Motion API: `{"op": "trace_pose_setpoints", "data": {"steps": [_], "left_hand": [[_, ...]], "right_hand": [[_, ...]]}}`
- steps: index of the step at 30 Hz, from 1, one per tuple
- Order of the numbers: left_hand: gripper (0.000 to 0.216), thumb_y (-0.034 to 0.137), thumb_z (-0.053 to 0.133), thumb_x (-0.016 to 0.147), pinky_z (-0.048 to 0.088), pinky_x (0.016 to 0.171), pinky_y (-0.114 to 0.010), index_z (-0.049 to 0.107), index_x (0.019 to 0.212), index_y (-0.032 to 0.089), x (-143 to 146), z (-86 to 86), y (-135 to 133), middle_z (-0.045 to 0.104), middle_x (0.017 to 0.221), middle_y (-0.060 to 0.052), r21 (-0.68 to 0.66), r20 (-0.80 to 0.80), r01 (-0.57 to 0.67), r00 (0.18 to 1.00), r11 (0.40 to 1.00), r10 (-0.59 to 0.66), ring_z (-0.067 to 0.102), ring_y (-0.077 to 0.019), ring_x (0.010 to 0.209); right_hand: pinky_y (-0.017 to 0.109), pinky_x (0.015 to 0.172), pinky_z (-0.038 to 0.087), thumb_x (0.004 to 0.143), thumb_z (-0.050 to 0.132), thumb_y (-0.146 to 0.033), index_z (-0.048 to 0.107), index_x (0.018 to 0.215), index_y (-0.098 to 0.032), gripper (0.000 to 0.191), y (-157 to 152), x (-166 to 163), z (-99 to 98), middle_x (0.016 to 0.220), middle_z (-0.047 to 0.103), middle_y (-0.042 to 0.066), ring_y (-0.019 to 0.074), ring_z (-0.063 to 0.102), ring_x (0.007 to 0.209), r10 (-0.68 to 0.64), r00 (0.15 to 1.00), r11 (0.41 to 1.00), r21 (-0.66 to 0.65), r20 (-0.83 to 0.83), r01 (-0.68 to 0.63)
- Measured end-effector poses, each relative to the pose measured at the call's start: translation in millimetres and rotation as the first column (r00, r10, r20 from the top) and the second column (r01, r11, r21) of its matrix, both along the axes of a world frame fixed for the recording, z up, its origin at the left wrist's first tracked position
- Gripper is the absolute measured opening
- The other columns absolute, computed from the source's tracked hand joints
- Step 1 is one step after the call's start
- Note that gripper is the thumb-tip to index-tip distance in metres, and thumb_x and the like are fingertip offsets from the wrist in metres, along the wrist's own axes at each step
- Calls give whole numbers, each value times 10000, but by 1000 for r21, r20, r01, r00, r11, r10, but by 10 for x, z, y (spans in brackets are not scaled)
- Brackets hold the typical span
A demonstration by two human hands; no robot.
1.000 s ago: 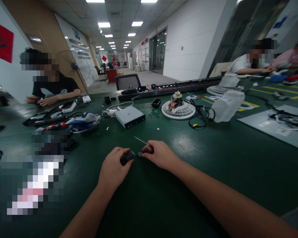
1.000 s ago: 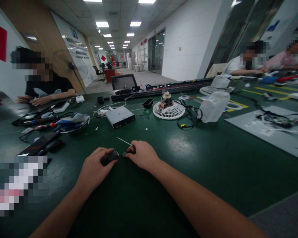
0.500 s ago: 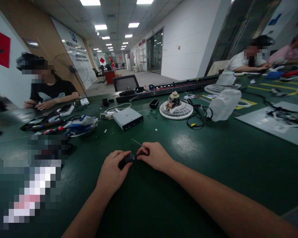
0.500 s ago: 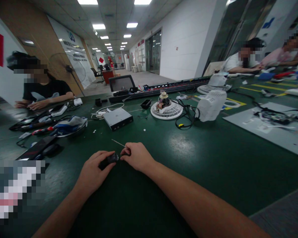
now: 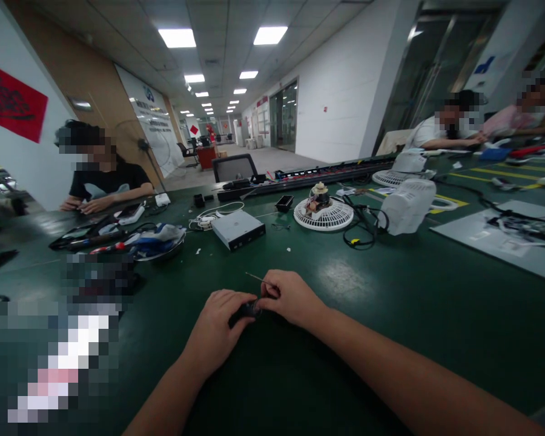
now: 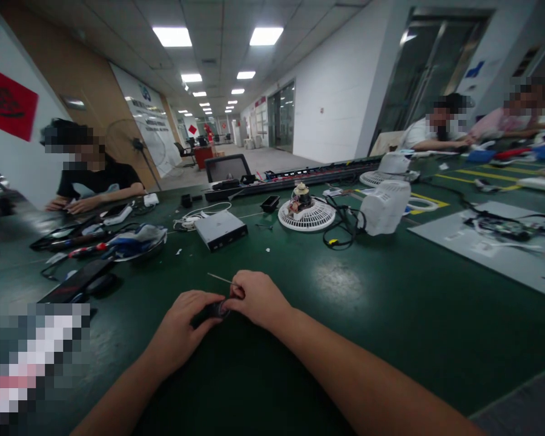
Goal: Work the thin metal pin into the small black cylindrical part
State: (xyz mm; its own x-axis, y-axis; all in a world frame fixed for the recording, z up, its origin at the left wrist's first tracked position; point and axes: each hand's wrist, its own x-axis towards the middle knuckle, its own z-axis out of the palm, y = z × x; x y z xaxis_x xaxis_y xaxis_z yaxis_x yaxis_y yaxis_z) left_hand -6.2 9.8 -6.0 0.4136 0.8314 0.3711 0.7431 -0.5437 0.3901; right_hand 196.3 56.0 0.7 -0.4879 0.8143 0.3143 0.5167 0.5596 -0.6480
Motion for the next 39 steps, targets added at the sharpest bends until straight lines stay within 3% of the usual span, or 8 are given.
{"op": "trace_pose_setpoints", "data": {"steps": [5, 13, 18, 22, 25, 29, 32, 39], "left_hand": [[366, 203, 629, 850, 448, 939, -417, 571, 1205, 269, 54, 50, -25, 671, 1117, -25, -11, -85, 90, 992, 996, -90, 589, -214, 1034], [360, 250, 596, 871, 438, 953, -399, 567, 1230, 265, 68, 79, -56, 658, 1146, -41, -52, -108, 97, 989, 994, -102, 578, -223, 1062], [395, 234, 618, 827, 447, 933, -401, 568, 1218, 251, 78, 72, -55, 644, 1146, -57, -79, -61, 22, 998, 997, -27, 581, -236, 1052], [342, 232, 610, 801, 477, 848, -370, 584, 1142, 232, 44, 75, -8, 638, 1059, -55, -104, -11, -87, 996, 991, 86, 610, -226, 960], [263, 221, 597, 790, 480, 803, -349, 590, 1053, 219, -1, 77, 24, 635, 1027, -50, -117, 29, -164, 985, 980, 168, 621, -216, 911], [222, 223, 608, 769, 480, 762, -341, 578, 989, 216, -27, 78, 32, 639, 992, -40, -127, 54, -251, 964, 960, 260, 627, -215, 875], [199, 213, 607, 769, 479, 762, -337, 584, 967, 220, -16, 91, 16, 637, 980, -37, -121, 57, -207, 975, 971, 215, 622, -212, 868], [216, 207, 581, 804, 486, 777, -332, 623, 1013, 246, 0, 125, -20, 623, 1015, -29, -114, 42, -129, 990, 985, 134, 607, -203, 900]], "right_hand": [[232, 534, 261, 765, 721, -271, 417, 596, -175, 360, 28, 110, 34, 619, 436, -60, 86, 389, 566, 138, 980, 990, -46, 141, -133], [212, 510, 283, 728, 722, -325, 420, 603, -180, 357, 29, 137, 14, 588, 415, -81, 75, 376, 544, 139, 990, 970, -205, 29, -130], [234, 514, 261, 791, 644, -358, 477, 640, -182, 286, -28, 153, 96, 593, 467, -53, 91, 410, 540, 71, 974, 997, -34, 217, -65], [256, 543, 269, 906, 480, -345, 584, 829, -187, 204, -39, 226, 185, 680, 578, 2, 125, 484, 588, -45, 950, 998, 64, 308, 27], [259, 574, 299, 930, 416, -276, 620, 939, -206, 216, 6, 287, 188, 729, 628, 18, 146, 542, 638, -8, 931, 997, 73, 364, -20], [258, 630, 356, 901, 480, -252, 651, 1000, -225, 199, 42, 290, 141, 815, 681, 20, 160, 601, 720, 88, 918, 991, 60, 386, -120], [268, 671, 381, 899, 494, -251, 666, 987, -218, 196, 26, 250, 123, 870, 698, 33, 175, 620, 787, 115, 921, 983, 89, 373, -158], [283, 676, 400, 897, 490, -266, 686, 948, -221, 208, 12, 229, 93, 893, 695, 44, 184, 619, 787, 42, 924, 981, 158, 379, -110]]}}
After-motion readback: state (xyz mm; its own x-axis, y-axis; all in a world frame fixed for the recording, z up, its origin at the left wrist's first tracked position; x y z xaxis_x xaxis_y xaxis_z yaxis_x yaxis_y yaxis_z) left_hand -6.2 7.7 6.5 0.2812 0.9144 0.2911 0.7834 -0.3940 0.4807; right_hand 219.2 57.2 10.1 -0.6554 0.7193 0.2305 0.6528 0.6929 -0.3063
